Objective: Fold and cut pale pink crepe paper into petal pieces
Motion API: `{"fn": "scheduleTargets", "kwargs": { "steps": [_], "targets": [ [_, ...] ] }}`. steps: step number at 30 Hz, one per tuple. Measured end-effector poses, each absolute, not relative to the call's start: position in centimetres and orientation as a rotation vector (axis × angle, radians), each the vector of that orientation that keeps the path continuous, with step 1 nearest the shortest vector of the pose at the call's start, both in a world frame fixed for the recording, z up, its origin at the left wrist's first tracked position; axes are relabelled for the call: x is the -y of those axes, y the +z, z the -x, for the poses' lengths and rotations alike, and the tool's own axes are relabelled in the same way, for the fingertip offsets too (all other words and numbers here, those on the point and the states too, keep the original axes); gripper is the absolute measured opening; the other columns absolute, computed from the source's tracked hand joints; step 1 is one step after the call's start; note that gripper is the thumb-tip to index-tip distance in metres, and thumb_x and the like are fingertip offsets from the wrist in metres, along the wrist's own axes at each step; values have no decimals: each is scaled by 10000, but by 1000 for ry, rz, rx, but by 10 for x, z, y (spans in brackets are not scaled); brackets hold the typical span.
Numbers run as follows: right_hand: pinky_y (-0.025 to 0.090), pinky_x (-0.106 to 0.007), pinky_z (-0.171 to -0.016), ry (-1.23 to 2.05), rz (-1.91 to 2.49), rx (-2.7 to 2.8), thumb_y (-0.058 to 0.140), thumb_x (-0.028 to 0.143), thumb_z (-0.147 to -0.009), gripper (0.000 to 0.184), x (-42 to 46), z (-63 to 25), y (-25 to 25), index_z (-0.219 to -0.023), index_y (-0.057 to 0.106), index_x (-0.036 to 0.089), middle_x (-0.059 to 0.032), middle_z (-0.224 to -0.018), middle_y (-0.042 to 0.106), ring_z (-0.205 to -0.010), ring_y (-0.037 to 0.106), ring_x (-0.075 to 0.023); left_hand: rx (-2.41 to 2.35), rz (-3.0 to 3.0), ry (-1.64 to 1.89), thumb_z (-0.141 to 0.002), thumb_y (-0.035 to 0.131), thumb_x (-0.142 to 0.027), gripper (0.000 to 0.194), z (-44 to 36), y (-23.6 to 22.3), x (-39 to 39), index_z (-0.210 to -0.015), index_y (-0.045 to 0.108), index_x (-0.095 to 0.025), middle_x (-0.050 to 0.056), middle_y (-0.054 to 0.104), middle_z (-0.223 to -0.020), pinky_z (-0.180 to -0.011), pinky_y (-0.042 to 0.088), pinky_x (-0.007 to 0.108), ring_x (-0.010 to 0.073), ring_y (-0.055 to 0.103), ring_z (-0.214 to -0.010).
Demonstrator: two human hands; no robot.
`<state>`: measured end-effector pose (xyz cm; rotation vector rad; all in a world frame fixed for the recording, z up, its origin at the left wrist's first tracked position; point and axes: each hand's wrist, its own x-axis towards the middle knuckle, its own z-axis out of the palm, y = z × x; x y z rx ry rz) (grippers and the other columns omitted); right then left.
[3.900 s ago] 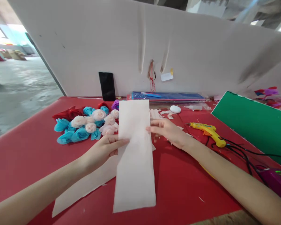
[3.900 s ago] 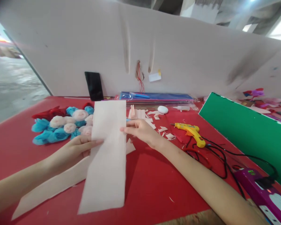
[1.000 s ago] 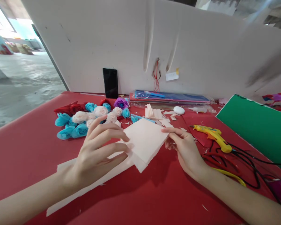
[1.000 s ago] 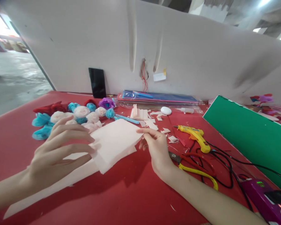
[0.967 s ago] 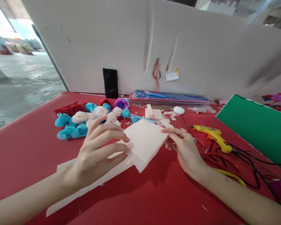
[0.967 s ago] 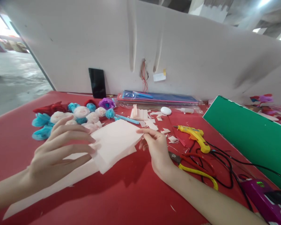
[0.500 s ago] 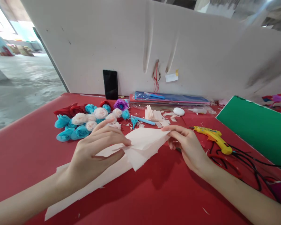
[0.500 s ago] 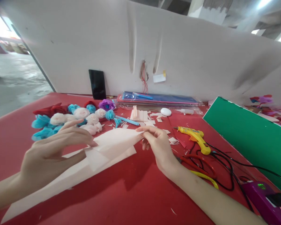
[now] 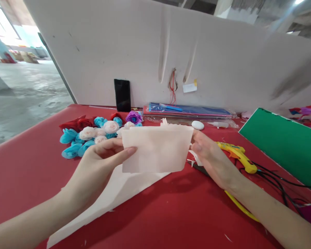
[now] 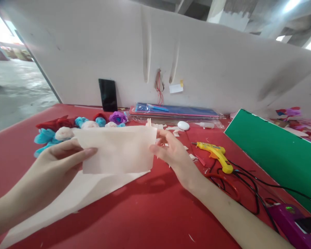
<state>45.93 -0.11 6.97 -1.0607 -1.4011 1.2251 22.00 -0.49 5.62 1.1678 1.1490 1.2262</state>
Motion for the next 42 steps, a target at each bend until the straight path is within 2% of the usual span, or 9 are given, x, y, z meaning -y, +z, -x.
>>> {"fn": "scheduleTargets", "kwargs": {
  "steps": [3,6,11,14,20,27,30,35,42],
  "targets": [
    [458,-336,-877,1326,1030,1400,742,350,-689,363,5,-452,65,-1027,634,275,-21,-1114,647,-1026,581,-205,-1071,-1076,1200,-708,748,-287,80,-220,52,6,-729,709,-220,-44,699,-736,-617,482,164,103,603,-695],
    [488,-310,-844,1367,1045,1302,753,271,-686,329,9,-447,60,-1000,655,277,-2,-1056,690,-994,619,-187,-1058,-1104,1184,-708,757,-305,117,-221,50,7,-752,681,-228,-51,690,-755,-625,473,164,102,595,-709],
    [504,-297,-814,1416,1098,1194,734,261,-710,253,13,-445,56,-957,685,241,-12,-989,721,-954,646,-186,-1096,-1234,1271,-713,749,-328,202,-221,49,7,-715,571,-233,-90,544,-639,-589,411,151,77,484,-633],
    [499,-295,-819,1418,1103,1173,738,257,-706,245,12,-445,56,-944,688,231,-17,-988,724,-959,645,-186,-1157,-1308,1281,-732,730,-319,194,-220,47,4,-688,569,-221,-90,467,-610,-568,365,140,69,417,-615],
    [492,-303,-827,1397,1105,1157,738,253,-699,236,11,-444,55,-930,698,231,-19,-972,730,-952,646,-192,-1177,-1243,1298,-727,714,-307,111,-219,52,2,-688,657,-220,-62,594,-731,-574,393,169,91,505,-682],
    [487,-309,-855,1406,1069,1154,734,258,-706,271,10,-444,54,-973,693,237,-24,-1026,719,-981,638,-196,-1133,-1186,1208,-725,714,-366,142,-217,55,2,-687,711,-229,-35,689,-769,-749,455,231,158,580,-821],
    [487,-293,-848,1406,1072,1145,739,251,-703,267,10,-444,54,-966,696,238,-20,-1015,722,-972,640,-186,-1121,-1209,1164,-733,709,-387,170,-215,55,3,-678,723,-226,-19,694,-782,-816,449,269,183,577,-865],
    [487,-247,-821,1436,1044,1148,723,226,-728,235,11,-446,54,-958,702,263,7,-995,725,-951,642,-153,-1120,-1301,1138,-764,677,-415,236,-215,55,2,-630,714,-225,-3,688,-826,-809,452,292,200,567,-870],
    [499,-244,-799,1448,1015,1126,745,209,-697,228,12,-442,56,-915,712,266,14,-960,733,-916,646,-149,-1113,-1351,1161,-786,676,-355,114,-214,52,2,-755,763,-288,-18,720,-986,-829,461,267,203,596,-979]
  ]
}}
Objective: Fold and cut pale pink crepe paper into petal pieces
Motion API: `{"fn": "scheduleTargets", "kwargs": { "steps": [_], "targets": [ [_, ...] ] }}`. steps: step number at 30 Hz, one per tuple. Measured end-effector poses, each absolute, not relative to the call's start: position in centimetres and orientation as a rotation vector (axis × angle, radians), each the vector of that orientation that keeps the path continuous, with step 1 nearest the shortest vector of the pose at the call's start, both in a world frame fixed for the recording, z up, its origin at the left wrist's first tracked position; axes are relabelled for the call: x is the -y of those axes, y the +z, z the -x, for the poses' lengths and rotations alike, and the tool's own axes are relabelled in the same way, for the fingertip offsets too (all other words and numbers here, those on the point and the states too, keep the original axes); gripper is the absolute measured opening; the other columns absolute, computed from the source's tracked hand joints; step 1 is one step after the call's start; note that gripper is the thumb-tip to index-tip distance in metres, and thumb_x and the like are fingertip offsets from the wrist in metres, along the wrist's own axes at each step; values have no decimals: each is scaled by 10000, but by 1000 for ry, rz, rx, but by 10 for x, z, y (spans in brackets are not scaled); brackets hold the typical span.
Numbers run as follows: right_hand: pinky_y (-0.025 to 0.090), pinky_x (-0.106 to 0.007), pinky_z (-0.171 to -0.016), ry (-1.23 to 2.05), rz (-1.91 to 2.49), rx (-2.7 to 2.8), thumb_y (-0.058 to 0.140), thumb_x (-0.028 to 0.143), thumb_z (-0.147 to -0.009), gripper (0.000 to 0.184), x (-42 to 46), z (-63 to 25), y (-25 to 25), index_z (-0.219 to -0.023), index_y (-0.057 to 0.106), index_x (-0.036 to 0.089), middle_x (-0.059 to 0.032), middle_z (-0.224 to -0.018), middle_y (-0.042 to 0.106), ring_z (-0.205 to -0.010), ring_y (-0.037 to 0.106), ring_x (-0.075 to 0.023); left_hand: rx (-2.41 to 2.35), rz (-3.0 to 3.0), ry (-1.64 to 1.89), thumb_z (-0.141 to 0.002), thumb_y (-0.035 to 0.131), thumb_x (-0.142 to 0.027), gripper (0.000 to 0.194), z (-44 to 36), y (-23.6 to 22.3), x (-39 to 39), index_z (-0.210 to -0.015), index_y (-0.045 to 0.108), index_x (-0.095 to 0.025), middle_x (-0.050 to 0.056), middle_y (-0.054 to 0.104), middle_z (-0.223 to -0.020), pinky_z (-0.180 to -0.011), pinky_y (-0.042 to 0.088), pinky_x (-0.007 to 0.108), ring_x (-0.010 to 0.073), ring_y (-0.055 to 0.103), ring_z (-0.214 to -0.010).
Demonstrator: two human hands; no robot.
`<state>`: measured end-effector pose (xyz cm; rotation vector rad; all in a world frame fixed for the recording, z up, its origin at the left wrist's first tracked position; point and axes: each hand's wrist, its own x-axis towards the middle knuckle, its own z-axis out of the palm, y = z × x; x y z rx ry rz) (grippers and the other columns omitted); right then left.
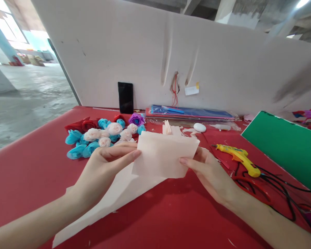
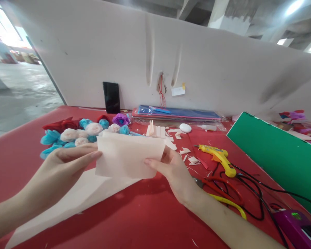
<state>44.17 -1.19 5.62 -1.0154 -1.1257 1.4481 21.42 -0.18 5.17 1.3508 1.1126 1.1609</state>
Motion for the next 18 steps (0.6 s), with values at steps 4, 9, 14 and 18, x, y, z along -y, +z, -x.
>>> {"fn": "scheduleTargets", "kwargs": {
  "steps": [4,9,14,18],
  "targets": [
    [510,-242,-795,1484,991,1128,775,221,-675,318,12,-440,58,-977,692,278,18,-1005,724,-944,642,-150,-1131,-1416,1200,-765,685,-334,91,-216,53,3,-749,768,-300,-25,733,-946,-768,495,232,186,619,-927],
    [514,-248,-817,1534,928,1144,778,213,-683,331,15,-440,57,-997,694,280,17,-1021,721,-943,654,-154,-1183,-1525,1258,-732,680,-284,122,-218,58,6,-632,751,-284,-28,739,-848,-651,507,183,165,635,-828],
    [517,-246,-816,1546,930,1101,779,192,-679,341,18,-438,51,-999,703,281,16,-1014,726,-970,653,-168,-1181,-1563,1294,-721,686,-234,126,-220,61,9,-625,750,-285,-39,739,-852,-688,526,176,156,653,-832],
    [524,-277,-818,1526,971,1066,784,185,-664,339,19,-437,49,-985,707,262,-1,-1016,725,-976,652,-195,-1161,-1526,1296,-724,702,-205,71,-223,63,11,-692,738,-257,-48,736,-821,-739,533,171,143,667,-837]
  ]
}}
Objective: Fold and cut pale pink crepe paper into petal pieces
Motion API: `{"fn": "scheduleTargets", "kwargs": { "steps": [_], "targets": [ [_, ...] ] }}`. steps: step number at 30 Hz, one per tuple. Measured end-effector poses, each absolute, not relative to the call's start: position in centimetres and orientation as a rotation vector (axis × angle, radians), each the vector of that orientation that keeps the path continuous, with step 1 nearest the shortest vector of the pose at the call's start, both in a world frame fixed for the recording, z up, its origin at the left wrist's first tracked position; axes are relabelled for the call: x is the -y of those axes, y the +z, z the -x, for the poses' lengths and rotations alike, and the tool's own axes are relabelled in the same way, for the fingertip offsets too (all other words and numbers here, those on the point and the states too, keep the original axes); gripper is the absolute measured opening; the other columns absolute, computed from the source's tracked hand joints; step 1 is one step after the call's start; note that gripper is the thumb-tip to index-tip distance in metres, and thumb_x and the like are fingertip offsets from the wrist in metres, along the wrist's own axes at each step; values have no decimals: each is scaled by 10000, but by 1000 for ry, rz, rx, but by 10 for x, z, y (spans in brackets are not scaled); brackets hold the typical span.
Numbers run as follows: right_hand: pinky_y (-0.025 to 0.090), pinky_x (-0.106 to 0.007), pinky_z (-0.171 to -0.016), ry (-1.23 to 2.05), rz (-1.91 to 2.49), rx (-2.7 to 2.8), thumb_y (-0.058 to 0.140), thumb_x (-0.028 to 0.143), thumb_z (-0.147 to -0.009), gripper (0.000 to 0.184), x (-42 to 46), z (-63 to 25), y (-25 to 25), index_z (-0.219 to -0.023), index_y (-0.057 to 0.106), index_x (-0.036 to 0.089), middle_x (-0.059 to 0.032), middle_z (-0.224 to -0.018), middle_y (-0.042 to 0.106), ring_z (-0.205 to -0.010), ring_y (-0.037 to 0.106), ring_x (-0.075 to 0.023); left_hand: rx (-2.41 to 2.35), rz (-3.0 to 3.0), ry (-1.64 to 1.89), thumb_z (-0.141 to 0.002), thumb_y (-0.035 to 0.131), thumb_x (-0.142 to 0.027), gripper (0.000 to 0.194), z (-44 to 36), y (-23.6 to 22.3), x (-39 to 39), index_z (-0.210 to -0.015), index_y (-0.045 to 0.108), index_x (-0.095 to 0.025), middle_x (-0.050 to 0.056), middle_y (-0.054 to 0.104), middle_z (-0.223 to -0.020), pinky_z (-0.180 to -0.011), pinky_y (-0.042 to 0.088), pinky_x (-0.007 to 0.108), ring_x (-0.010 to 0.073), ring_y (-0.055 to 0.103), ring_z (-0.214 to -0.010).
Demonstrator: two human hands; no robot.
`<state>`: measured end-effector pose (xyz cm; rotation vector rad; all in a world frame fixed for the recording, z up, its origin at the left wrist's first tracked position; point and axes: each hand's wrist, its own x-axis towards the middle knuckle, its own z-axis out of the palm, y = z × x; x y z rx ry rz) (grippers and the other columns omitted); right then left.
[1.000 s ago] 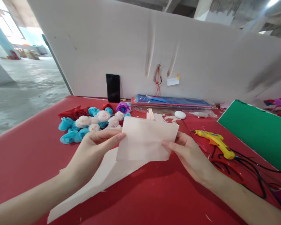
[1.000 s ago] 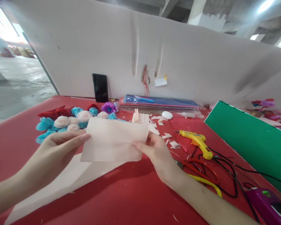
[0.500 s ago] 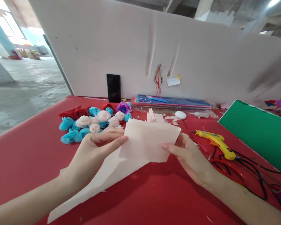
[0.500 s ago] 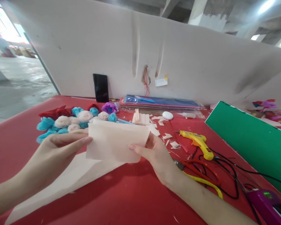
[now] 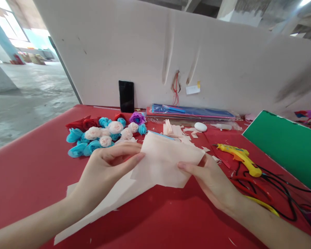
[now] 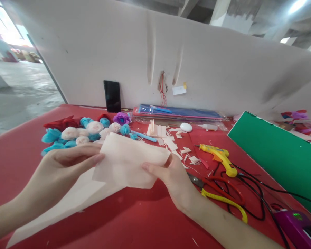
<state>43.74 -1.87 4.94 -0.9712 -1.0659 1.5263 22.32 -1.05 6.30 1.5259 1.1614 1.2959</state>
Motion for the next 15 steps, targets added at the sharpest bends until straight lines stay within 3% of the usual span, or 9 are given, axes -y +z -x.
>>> {"fn": "scheduleTargets", "kwargs": {
  "steps": [1,5,10,15],
  "targets": [
    [523,-290,-828,1527,977,1060,782,183,-664,343,19,-437,49,-990,706,260,-4,-1018,724,-979,650,-201,-1136,-1487,1304,-726,711,-206,87,-224,63,11,-786,736,-264,-52,734,-820,-743,533,165,136,671,-838],
    [524,-301,-824,1536,1002,1044,792,203,-651,345,18,-437,49,-980,707,258,-7,-995,728,-961,654,-205,-986,-1359,1244,-746,730,-286,451,-223,58,10,-1178,600,-305,-33,724,-981,-758,537,165,159,668,-941],
    [518,-301,-789,1608,1079,1072,799,233,-628,265,21,-435,50,-880,719,218,-25,-932,733,-904,659,-209,-853,-1301,946,-829,642,-386,411,-219,53,13,-1229,574,-323,-24,663,-1184,-831,529,189,208,604,-1101],
    [516,-335,-796,1680,1108,1142,812,224,-589,334,27,-432,51,-906,709,200,-39,-942,733,-903,661,-231,-820,-1206,846,-831,633,-427,430,-220,55,20,-1248,549,-364,-41,671,-1172,-746,558,170,198,653,-1014]
  ]
}}
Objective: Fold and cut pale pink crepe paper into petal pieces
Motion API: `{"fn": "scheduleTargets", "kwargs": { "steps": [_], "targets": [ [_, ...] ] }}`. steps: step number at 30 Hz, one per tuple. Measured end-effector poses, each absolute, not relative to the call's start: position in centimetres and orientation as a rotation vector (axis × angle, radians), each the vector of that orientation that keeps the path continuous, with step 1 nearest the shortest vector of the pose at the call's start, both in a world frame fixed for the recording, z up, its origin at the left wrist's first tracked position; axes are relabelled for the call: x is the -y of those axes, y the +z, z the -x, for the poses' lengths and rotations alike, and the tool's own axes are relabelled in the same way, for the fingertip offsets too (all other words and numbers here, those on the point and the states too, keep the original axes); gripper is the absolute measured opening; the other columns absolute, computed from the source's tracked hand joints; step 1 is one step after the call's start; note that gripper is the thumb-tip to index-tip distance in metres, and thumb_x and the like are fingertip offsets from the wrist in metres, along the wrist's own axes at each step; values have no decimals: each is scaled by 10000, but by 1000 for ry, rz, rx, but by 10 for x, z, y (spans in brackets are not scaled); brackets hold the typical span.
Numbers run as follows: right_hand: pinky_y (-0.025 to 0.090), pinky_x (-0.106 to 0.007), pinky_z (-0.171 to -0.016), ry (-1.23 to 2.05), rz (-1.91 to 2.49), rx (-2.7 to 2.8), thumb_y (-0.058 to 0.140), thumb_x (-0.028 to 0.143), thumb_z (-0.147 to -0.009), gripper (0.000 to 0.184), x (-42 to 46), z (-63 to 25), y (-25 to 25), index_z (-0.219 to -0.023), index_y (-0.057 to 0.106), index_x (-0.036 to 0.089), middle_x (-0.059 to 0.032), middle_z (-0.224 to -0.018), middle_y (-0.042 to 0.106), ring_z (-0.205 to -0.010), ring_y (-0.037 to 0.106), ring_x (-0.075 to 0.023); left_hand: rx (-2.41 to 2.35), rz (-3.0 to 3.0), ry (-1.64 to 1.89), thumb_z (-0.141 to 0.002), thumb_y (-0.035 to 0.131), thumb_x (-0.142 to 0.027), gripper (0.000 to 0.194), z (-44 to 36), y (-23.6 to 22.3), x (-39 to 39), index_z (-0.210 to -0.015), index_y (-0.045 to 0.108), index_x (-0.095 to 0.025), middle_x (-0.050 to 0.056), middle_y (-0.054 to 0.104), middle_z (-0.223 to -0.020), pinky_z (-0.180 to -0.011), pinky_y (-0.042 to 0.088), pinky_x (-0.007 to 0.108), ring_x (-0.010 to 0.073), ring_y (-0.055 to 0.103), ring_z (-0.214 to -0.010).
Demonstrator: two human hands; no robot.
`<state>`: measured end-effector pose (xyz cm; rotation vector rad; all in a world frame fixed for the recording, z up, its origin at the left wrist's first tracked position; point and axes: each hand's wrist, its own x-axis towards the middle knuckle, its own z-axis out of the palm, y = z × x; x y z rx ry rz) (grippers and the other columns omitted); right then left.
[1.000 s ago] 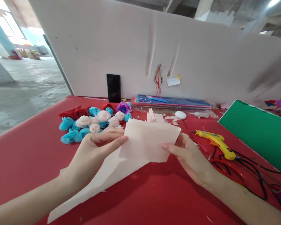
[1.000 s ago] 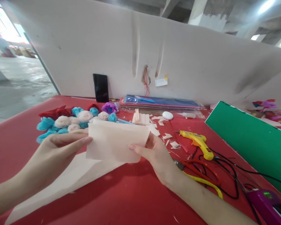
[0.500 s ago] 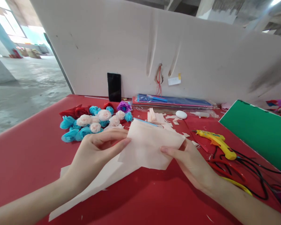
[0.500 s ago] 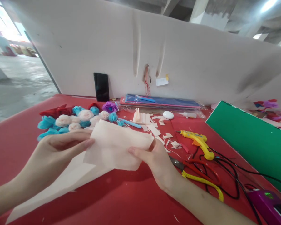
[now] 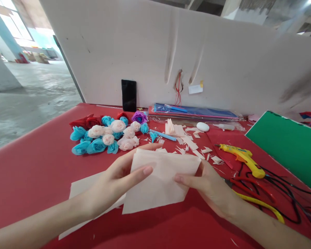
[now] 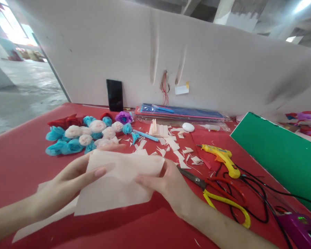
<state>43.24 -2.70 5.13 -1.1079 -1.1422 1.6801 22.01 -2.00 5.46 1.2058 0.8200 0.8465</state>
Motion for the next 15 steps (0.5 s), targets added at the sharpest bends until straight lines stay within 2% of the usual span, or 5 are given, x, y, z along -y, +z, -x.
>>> {"fn": "scheduleTargets", "kwargs": {
  "steps": [8,15],
  "targets": [
    [509,-343,-785,1685,1182,1146,826,253,-569,376,27,-429,50,-908,686,172,-67,-975,727,-929,655,-257,-804,-1253,783,-846,607,-432,475,-219,53,21,-1299,469,-423,-51,687,-1122,-731,578,211,203,674,-965],
    [504,-324,-792,1717,1166,1120,819,244,-587,390,29,-429,51,-944,679,179,-61,-992,725,-960,650,-247,-875,-1419,831,-846,588,-458,244,-219,52,20,-1075,627,-384,-69,683,-1060,-643,554,143,149,676,-851]
  ]
}}
